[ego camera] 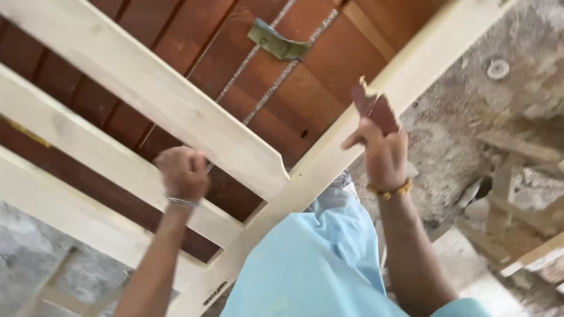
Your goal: Sanding and scraping the wooden frame of a furniture piece to smooth the surface.
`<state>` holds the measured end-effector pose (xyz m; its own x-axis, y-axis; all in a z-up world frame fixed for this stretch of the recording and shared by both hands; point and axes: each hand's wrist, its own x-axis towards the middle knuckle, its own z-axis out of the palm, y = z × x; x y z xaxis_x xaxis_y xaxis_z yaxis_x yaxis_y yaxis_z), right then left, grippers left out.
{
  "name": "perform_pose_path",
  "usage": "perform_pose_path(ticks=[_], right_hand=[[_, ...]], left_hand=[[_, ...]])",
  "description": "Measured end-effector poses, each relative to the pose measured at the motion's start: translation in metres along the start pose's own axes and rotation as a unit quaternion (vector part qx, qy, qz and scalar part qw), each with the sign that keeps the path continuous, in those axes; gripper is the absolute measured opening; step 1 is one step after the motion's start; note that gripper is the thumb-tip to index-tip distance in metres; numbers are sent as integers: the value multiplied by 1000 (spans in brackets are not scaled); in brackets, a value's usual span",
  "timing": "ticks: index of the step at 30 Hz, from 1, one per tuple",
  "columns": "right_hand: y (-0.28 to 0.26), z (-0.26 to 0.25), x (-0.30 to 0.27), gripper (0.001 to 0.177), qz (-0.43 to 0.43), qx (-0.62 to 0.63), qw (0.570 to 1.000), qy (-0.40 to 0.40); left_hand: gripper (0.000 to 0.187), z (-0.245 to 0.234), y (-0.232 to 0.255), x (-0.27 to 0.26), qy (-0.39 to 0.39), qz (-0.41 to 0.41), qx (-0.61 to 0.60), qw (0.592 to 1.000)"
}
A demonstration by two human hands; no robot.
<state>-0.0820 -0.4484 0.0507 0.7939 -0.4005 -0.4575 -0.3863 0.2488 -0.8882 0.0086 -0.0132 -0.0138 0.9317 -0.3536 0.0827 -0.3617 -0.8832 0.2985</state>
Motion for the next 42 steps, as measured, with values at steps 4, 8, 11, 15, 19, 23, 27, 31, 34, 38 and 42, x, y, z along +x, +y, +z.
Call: perform_pose_path(ticks=[4, 8, 11, 15, 19, 23, 27, 31, 34, 38, 42], right_hand=[[-41, 33, -8, 53, -1, -6, 1000, -10], [-21, 54, -43, 47, 90, -143, 985, -43], [-15, 64, -56, 45, 110, -218, 969, -44], [0, 57, -62, 39, 156, -174, 970, -62], [12, 54, -54, 38, 221, -76, 964, -126], [36, 60, -45, 29, 211, -81, 957, -184], [16, 92, -42, 37, 251, -157, 936, -190], [-4, 117, -34, 38, 251, -312, 903, -156], [-6, 121, -49, 45, 257, -376, 877, -153], [-2, 120, -70, 36, 258, -356, 888, -138], [31, 114, -65, 32, 208, -242, 939, -126]], left_hand=[[27, -5, 105, 28, -29, 186, -96, 977], [25, -7, 153, 37, -94, 338, -58, 935], [19, 3, 155, 39, -209, 364, -21, 907], [18, -3, 153, 33, -218, 379, -53, 898], [23, -5, 153, 43, -156, 386, -104, 903], [14, 0, 127, 59, -177, 301, -160, 923], [23, 13, 67, 99, -18, 131, -123, 984], [16, 12, 24, 135, 37, 41, -75, 996], [11, 15, 14, 129, 29, -32, -40, 998], [10, -3, 30, 130, 148, 2, -69, 987], [6, -3, 33, 128, 163, -18, -96, 982]])
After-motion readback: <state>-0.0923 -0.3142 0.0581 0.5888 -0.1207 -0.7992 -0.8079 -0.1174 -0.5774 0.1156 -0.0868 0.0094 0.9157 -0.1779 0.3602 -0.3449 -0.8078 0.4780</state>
